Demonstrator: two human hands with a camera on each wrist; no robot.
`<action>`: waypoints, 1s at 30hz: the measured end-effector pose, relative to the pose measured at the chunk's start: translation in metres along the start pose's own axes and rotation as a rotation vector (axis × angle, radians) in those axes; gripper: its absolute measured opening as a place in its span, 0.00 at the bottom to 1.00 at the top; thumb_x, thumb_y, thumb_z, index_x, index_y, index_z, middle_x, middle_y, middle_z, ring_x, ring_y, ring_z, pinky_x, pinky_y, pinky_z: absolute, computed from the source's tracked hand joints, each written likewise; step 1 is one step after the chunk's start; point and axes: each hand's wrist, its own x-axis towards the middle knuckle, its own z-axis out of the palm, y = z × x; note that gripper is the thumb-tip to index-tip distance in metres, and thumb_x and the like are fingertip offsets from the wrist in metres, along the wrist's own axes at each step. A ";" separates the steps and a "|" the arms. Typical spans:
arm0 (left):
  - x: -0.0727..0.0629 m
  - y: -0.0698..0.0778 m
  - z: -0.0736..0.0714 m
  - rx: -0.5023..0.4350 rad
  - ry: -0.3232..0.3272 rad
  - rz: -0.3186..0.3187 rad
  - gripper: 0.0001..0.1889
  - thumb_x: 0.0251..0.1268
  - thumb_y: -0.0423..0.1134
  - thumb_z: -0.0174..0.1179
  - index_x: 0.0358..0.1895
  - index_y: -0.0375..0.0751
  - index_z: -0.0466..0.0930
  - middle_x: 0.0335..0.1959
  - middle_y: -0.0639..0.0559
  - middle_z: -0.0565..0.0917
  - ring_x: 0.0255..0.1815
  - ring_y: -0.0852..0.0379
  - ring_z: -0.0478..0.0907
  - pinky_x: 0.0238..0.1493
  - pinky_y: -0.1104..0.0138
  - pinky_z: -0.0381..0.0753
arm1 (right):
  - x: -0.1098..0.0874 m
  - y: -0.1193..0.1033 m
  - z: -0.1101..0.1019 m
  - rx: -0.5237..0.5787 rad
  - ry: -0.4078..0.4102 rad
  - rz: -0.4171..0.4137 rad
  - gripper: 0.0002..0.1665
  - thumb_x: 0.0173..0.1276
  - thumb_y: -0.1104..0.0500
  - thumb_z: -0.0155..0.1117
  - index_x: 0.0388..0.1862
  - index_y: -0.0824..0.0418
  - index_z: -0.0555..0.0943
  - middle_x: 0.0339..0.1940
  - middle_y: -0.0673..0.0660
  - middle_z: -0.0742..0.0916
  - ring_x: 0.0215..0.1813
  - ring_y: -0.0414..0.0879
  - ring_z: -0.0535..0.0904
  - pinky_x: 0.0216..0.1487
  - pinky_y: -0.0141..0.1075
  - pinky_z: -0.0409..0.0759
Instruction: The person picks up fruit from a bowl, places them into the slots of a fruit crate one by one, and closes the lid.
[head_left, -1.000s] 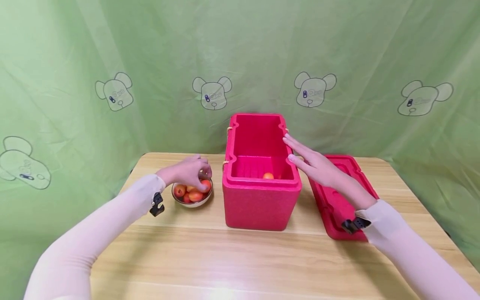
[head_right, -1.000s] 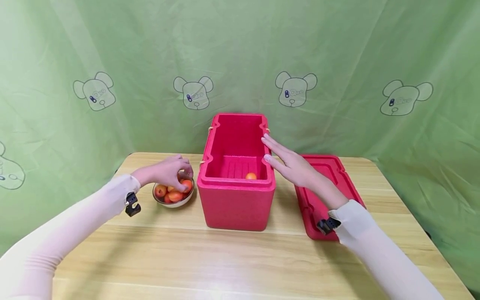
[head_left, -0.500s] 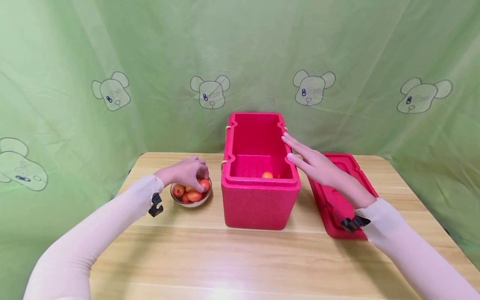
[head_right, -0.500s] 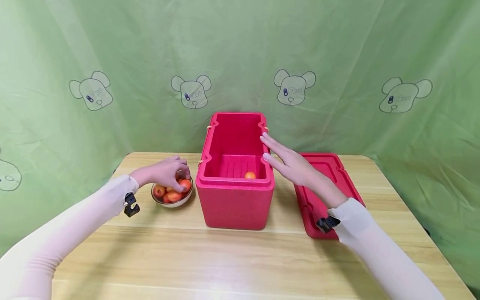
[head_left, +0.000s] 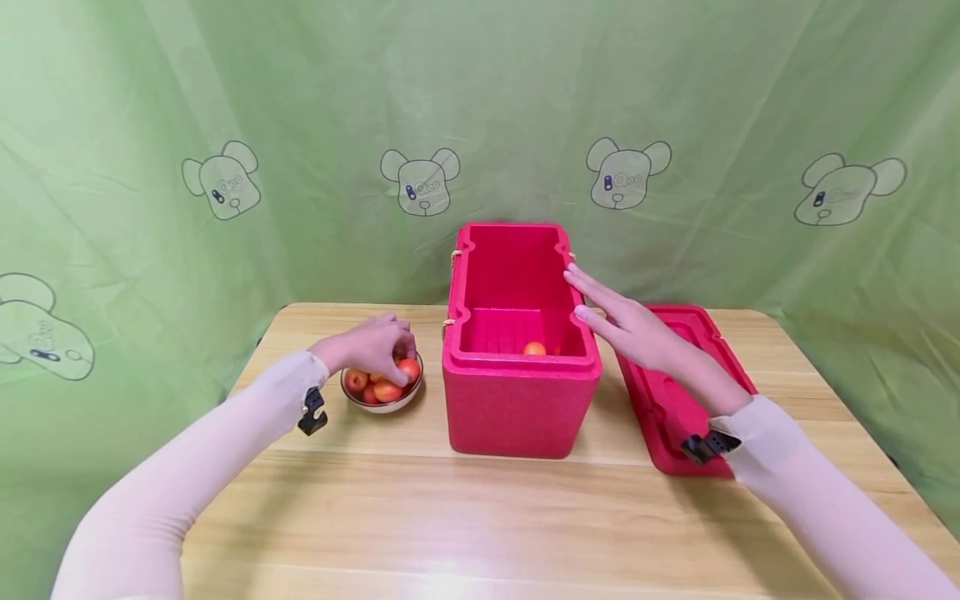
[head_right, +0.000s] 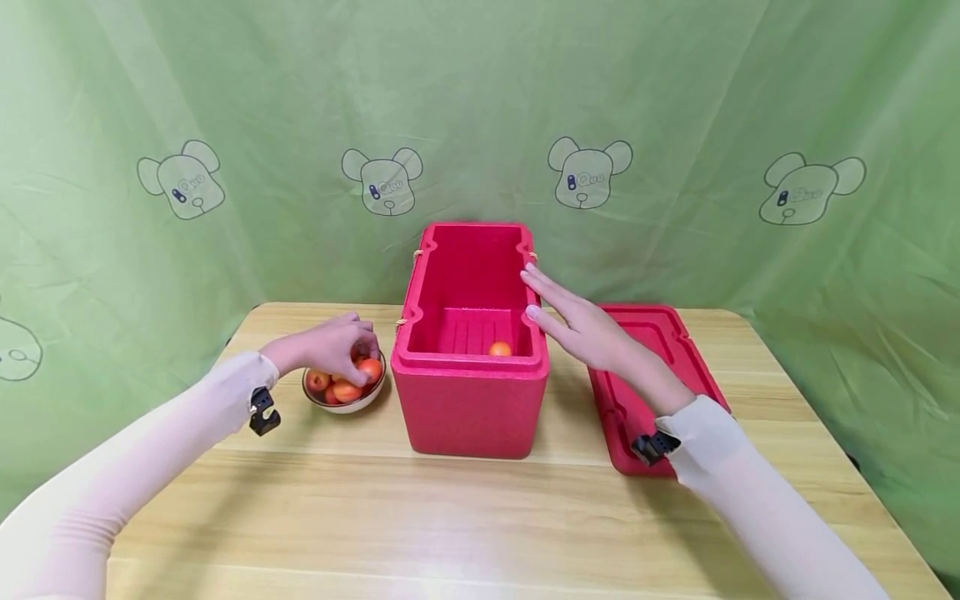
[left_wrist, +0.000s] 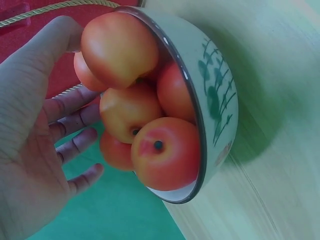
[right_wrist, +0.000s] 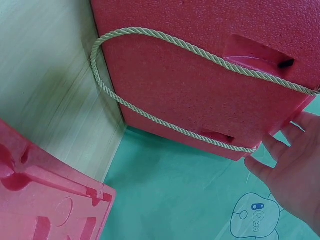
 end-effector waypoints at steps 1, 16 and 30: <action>0.000 0.000 0.001 0.001 0.002 -0.003 0.14 0.48 0.47 0.72 0.38 0.47 0.86 0.41 0.54 0.80 0.47 0.54 0.68 0.49 0.61 0.70 | 0.000 0.000 0.000 0.000 0.002 0.000 0.39 0.80 0.45 0.52 0.84 0.42 0.52 0.86 0.44 0.53 0.86 0.51 0.50 0.73 0.63 0.66; -0.004 -0.008 -0.005 -0.165 0.097 -0.008 0.18 0.48 0.40 0.72 0.45 0.42 0.82 0.42 0.49 0.81 0.48 0.47 0.72 0.48 0.59 0.74 | 0.000 0.002 0.000 -0.004 0.004 -0.007 0.38 0.80 0.44 0.52 0.83 0.36 0.50 0.86 0.44 0.53 0.86 0.50 0.50 0.75 0.62 0.64; -0.013 -0.016 -0.040 -0.261 0.364 -0.013 0.18 0.52 0.44 0.76 0.46 0.42 0.86 0.40 0.48 0.84 0.47 0.49 0.73 0.52 0.57 0.70 | -0.001 0.002 0.000 0.006 0.005 -0.008 0.39 0.80 0.45 0.52 0.84 0.42 0.52 0.86 0.44 0.53 0.86 0.51 0.50 0.75 0.61 0.63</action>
